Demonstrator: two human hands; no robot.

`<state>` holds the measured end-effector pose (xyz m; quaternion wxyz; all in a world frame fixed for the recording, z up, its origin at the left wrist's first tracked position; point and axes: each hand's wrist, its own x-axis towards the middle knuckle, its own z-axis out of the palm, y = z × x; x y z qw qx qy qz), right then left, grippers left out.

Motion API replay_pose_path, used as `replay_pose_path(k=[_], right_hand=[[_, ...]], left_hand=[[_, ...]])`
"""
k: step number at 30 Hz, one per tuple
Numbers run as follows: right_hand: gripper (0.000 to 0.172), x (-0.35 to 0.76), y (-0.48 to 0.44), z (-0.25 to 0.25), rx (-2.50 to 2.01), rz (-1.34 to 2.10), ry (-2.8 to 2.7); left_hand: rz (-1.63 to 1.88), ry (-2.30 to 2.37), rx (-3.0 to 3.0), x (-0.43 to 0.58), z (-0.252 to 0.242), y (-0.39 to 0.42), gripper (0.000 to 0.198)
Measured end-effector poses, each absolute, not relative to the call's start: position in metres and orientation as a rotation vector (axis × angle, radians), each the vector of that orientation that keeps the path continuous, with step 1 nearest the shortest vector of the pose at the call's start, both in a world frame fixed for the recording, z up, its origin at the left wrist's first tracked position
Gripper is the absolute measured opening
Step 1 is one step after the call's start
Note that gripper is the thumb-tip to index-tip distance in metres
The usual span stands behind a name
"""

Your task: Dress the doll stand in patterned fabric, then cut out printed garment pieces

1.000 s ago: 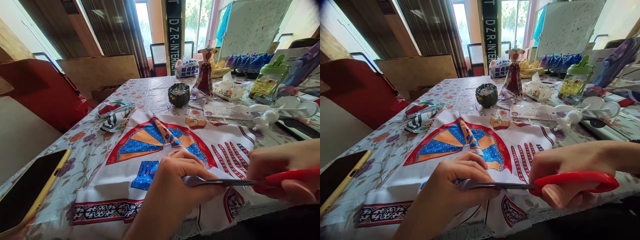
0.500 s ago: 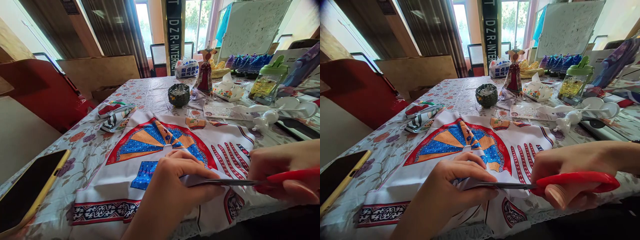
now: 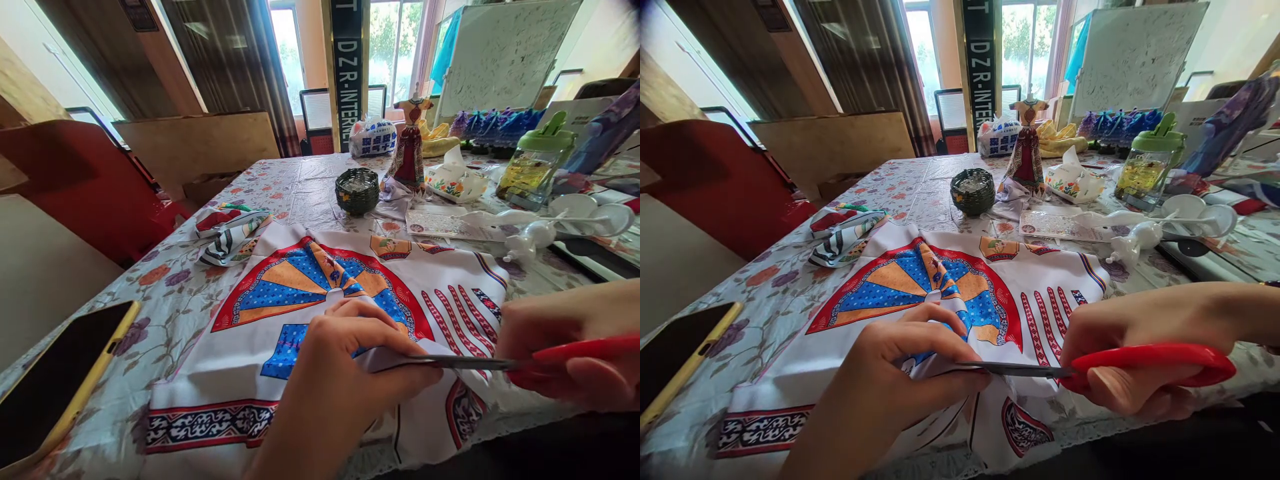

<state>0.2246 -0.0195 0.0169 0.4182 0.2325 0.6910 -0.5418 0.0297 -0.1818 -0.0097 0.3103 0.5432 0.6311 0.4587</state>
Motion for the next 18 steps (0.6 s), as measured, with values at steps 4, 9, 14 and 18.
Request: replay_pose_path(k=[4,9,14,18], right_hand=[[0.030,0.220,-0.025,0.027,0.715,-1.304,1.753],[0.027,0.216,-0.029,0.031,0.707,-1.275,1.760],[0.031,0.216,-0.028,0.023,0.691,-1.393,1.692],[0.034,0.218,-0.026,0.019,0.708,-1.422,1.657]], left_hand=[[1.240,1.648,1.429,0.031,-0.011,-0.181,0.010],[1.249,1.629,1.436,0.034,-0.014,-0.180,0.009],[1.224,1.607,1.414,0.035,-0.013,-0.179,0.008],[1.229,1.596,1.400,0.035,-0.012,-0.178,0.008]])
